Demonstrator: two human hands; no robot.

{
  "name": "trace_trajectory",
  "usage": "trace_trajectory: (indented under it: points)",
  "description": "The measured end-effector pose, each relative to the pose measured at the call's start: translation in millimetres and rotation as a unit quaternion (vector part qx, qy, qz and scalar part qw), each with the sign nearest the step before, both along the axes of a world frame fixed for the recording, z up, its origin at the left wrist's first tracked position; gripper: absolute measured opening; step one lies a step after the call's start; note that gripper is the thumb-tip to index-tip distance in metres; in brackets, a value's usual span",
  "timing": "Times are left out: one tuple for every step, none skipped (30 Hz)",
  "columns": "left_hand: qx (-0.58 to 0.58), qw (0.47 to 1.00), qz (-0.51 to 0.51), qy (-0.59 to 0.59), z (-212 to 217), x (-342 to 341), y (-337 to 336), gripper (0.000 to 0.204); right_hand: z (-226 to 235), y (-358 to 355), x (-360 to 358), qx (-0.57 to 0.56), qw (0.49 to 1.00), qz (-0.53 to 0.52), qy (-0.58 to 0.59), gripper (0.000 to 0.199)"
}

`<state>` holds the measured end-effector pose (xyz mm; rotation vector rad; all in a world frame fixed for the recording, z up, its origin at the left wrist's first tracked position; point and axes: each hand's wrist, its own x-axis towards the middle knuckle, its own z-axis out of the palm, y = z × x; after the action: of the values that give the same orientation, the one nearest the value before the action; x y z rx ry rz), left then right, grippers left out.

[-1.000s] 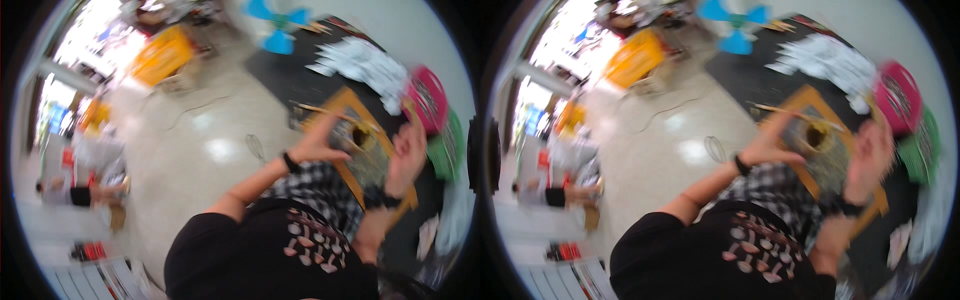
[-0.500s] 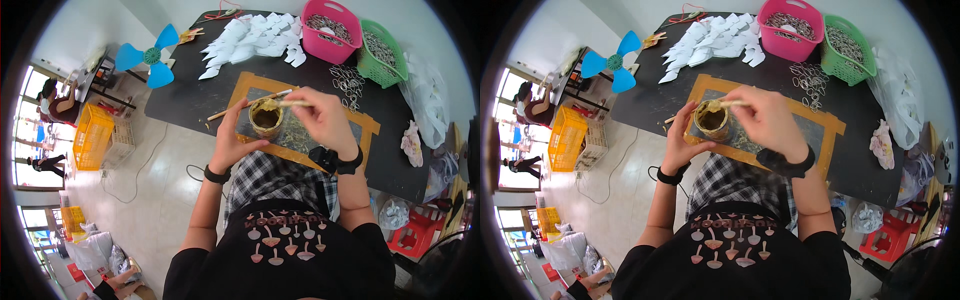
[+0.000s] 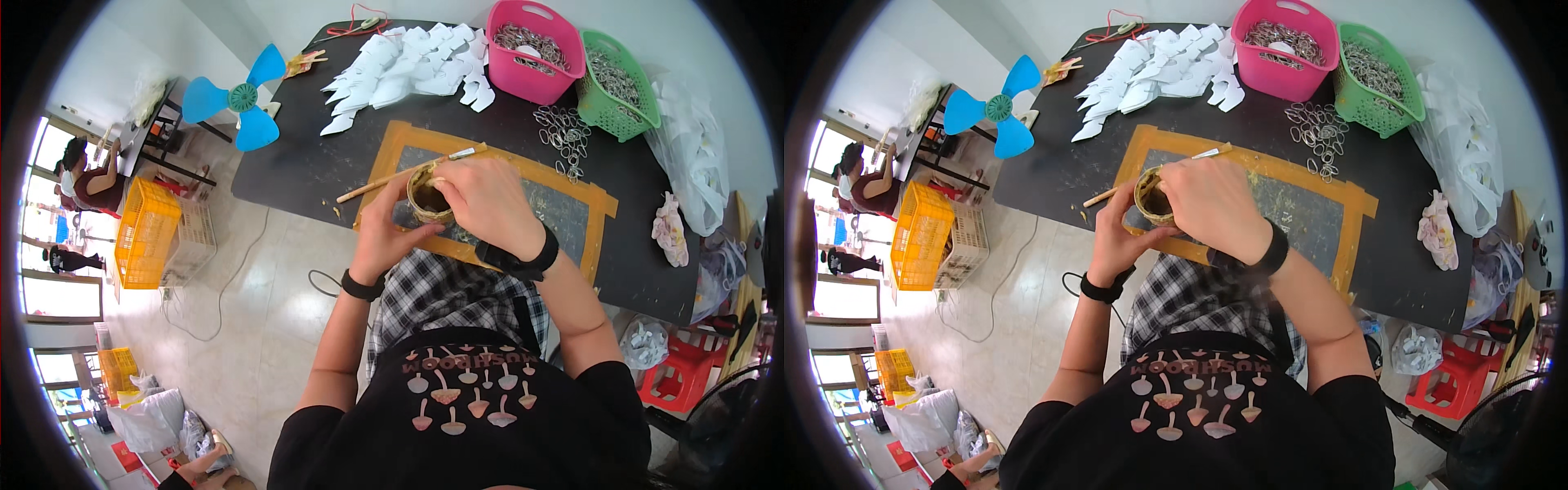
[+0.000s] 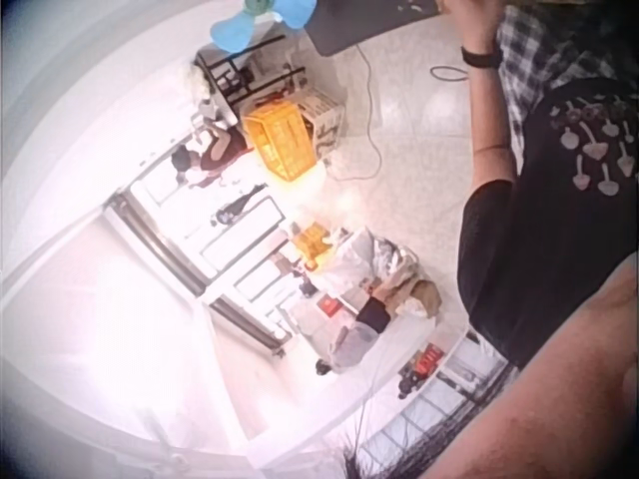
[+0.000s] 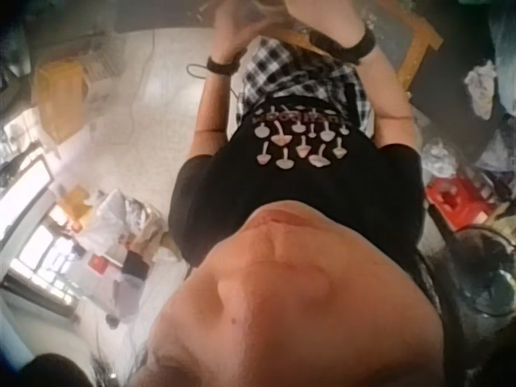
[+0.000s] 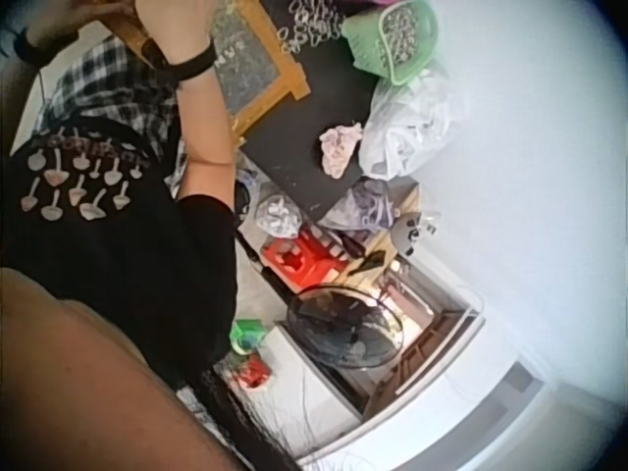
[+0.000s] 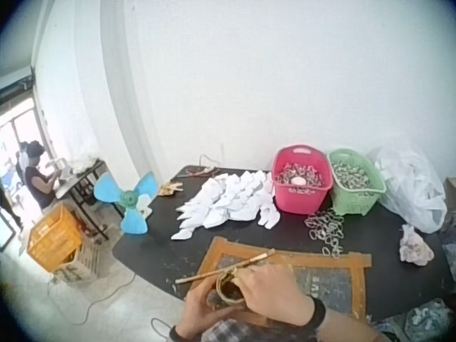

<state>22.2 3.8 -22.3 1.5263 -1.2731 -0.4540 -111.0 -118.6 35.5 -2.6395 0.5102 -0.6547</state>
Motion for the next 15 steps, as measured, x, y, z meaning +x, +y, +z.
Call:
trace_trajectory:
  points:
    - [-0.002,1.000,0.002,-0.006,-0.5,-0.9,0.5,0.072,-4.1,-1.5,-1.8,0.034,0.999,0.010,-0.040,0.013]
    - [-0.005,1.000,0.003,-0.013,-1.0,-1.2,0.1,0.072,-8.0,-3.0,-3.7,0.068,0.994,0.020,-0.080,0.013]
    - [-0.007,1.000,0.001,-0.013,-1.7,-0.7,-1.3,0.072,-11.1,-4.6,-5.9,0.066,0.994,0.017,-0.081,0.013]
    - [-0.011,1.000,0.005,-0.010,-1.8,-0.5,-0.5,0.071,-13.7,-4.3,-8.5,0.132,0.986,0.022,-0.101,0.012]
    - [-0.016,1.000,0.008,-0.008,-1.7,-0.4,0.3,0.071,-16.3,-3.1,-10.1,0.197,0.972,0.026,-0.122,0.016]
    - [-0.016,1.000,0.007,-0.008,-0.5,-0.7,1.4,0.071,-19.0,-0.7,-11.2,0.197,0.973,0.026,-0.122,0.016]
    - [-0.014,1.000,0.007,-0.007,1.6,-1.3,0.6,0.071,-21.6,0.9,-13.1,0.264,0.950,0.023,-0.163,0.015]
    - [-0.013,1.000,0.008,-0.007,2.7,-1.7,-0.3,0.071,-24.8,2.7,-14.9,0.330,0.922,0.020,-0.204,0.014]
    - [-0.014,1.000,0.006,-0.007,2.3,-1.7,-1.3,0.071,-29.1,4.8,-16.0,0.328,0.922,0.019,-0.204,0.014]
    - [-0.014,1.000,0.004,-0.009,1.6,-1.5,-1.5,0.071,-34.5,8.0,-16.3,0.320,0.919,0.001,-0.229,0.014]
    - [-0.014,1.000,0.002,-0.011,1.3,-1.2,-1.7,0.071,-39.2,10.6,-16.7,0.312,0.916,-0.016,-0.253,0.013]
    - [-0.015,1.000,0.001,-0.011,2.0,-1.2,-1.9,0.071,-43.3,12.4,-17.2,0.311,0.916,-0.016,-0.254,0.013]
    - [-0.011,1.000,-0.001,-0.012,3.3,-0.7,-2.2,0.071,-46.0,14.0,-17.0,0.220,0.933,-0.019,-0.284,0.013]
    - [-0.006,1.000,-0.004,-0.014,4.2,-0.2,-2.4,0.070,-47.3,14.8,-17.1,0.127,0.941,-0.022,-0.313,0.013]
    - [-0.007,1.000,-0.004,-0.015,3.5,0.4,-2.2,0.070,-47.0,14.7,-18.4,0.126,0.941,-0.022,-0.314,0.013]
